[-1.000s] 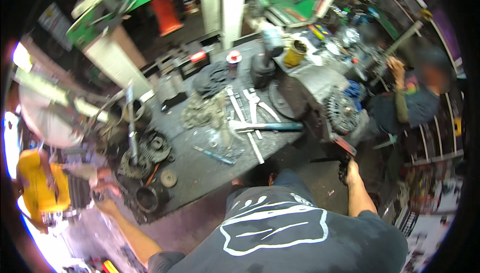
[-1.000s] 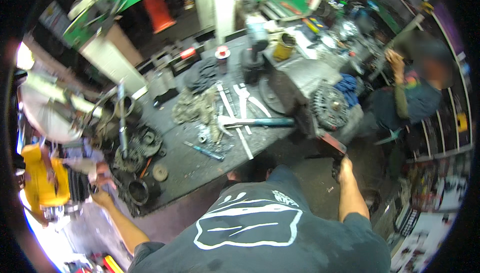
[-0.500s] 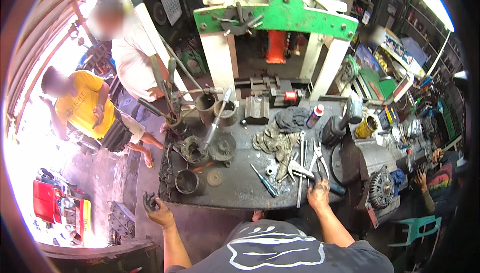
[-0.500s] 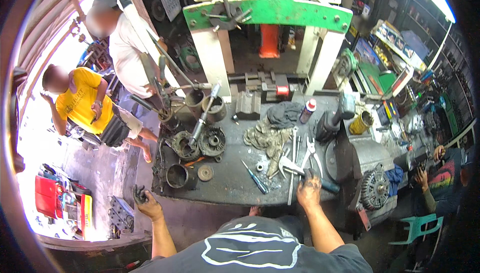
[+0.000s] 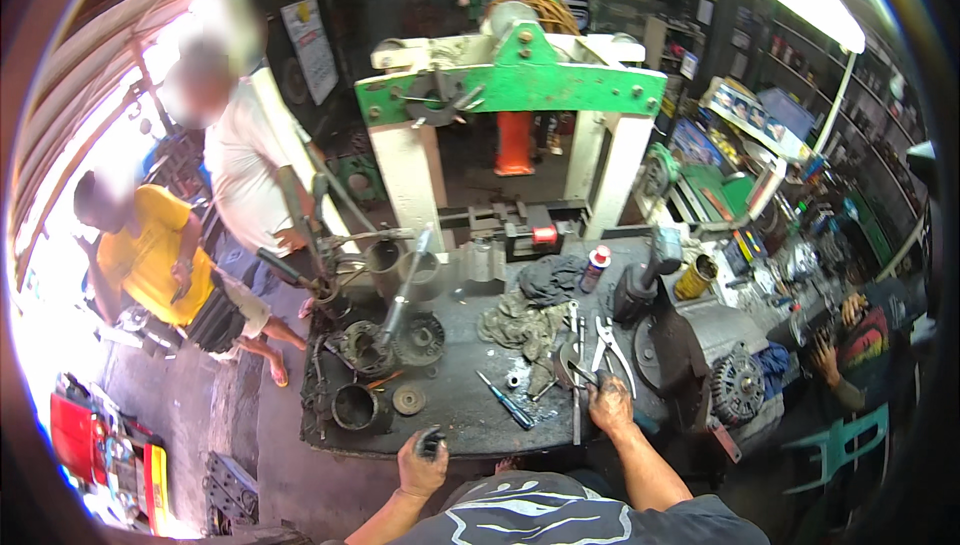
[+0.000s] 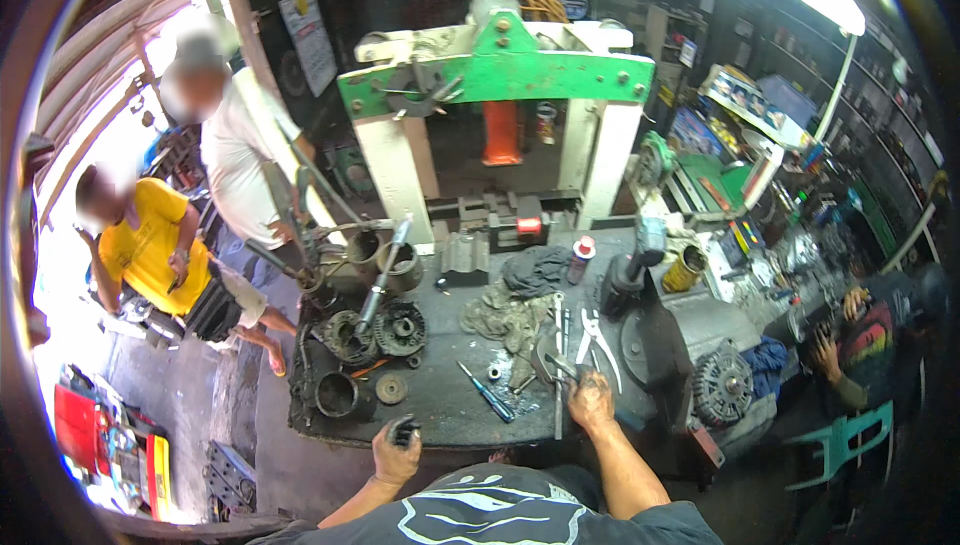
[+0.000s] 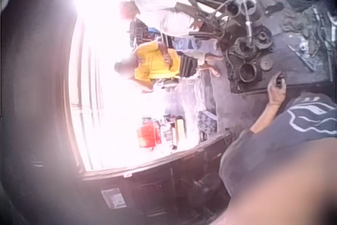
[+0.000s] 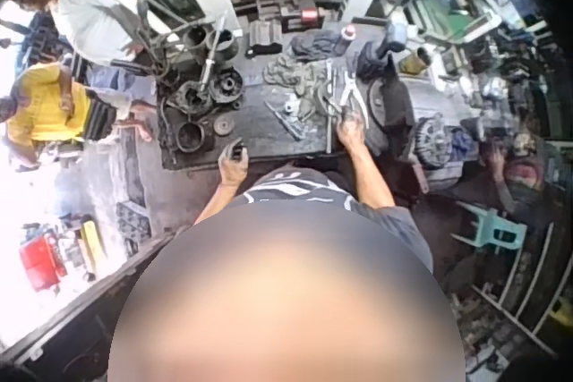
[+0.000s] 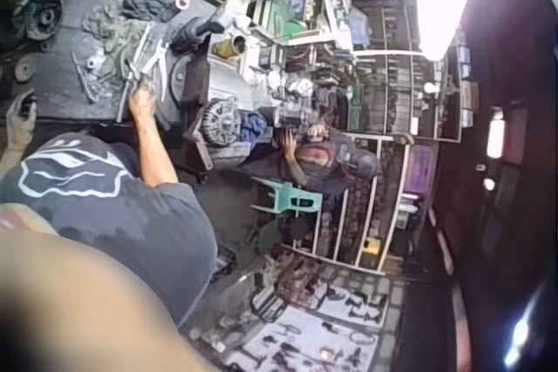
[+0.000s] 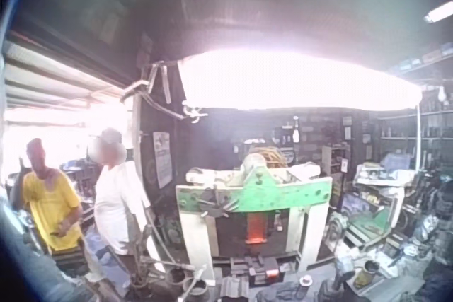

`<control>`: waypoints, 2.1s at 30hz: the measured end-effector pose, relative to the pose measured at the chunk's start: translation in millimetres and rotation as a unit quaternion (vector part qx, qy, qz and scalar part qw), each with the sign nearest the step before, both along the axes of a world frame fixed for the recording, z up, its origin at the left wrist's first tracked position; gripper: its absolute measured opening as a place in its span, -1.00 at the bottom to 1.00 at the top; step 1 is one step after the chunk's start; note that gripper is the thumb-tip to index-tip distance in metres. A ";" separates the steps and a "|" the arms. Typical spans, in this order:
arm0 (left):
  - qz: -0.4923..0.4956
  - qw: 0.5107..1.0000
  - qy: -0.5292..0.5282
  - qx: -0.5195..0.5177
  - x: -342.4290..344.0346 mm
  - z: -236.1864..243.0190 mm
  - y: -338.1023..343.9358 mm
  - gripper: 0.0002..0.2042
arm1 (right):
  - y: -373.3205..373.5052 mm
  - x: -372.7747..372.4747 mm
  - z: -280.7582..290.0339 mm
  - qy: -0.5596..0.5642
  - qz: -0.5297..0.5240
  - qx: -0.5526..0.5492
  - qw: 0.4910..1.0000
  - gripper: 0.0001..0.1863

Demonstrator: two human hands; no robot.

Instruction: The person disassembles a mechanical assembly on a workbench, using a hammer to separate components. They then reassemble the parts by hand, aligning and fitting them together while two other people observe.

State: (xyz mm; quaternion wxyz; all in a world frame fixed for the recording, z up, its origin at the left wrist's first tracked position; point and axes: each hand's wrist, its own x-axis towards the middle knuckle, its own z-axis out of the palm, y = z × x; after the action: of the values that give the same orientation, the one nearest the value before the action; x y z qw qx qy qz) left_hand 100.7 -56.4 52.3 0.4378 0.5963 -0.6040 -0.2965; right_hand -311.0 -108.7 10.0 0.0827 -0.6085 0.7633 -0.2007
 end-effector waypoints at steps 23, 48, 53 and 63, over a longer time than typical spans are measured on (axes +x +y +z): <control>-0.419 0.873 0.065 -0.241 -324.7 72.4 -42.9 -0.64 | 590.8 -31.6 -125.0 -0.287 -0.576 0.402 0.651 -0.25; -0.546 0.829 -0.048 -0.107 -476.1 101.0 240.2 -0.57 | 606.3 -268.2 -97.6 -0.320 -0.430 0.243 0.808 -0.30; -0.423 0.894 -0.144 -0.018 -404.9 2.5 226.8 -0.56 | 549.5 -280.1 -90.3 -0.300 -0.358 0.249 0.848 -0.31; -0.278 0.795 -0.414 0.344 -128.7 -119.7 217.1 -0.44 | 484.3 -277.0 -77.7 -0.275 -0.279 0.256 0.883 -0.33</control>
State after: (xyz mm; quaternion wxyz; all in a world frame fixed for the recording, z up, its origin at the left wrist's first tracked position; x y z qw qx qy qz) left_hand -28.0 160.8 -67.4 -0.1897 0.5795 -0.7259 -0.3183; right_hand -587.9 375.6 -67.7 0.3829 -0.2478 0.8730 -0.1726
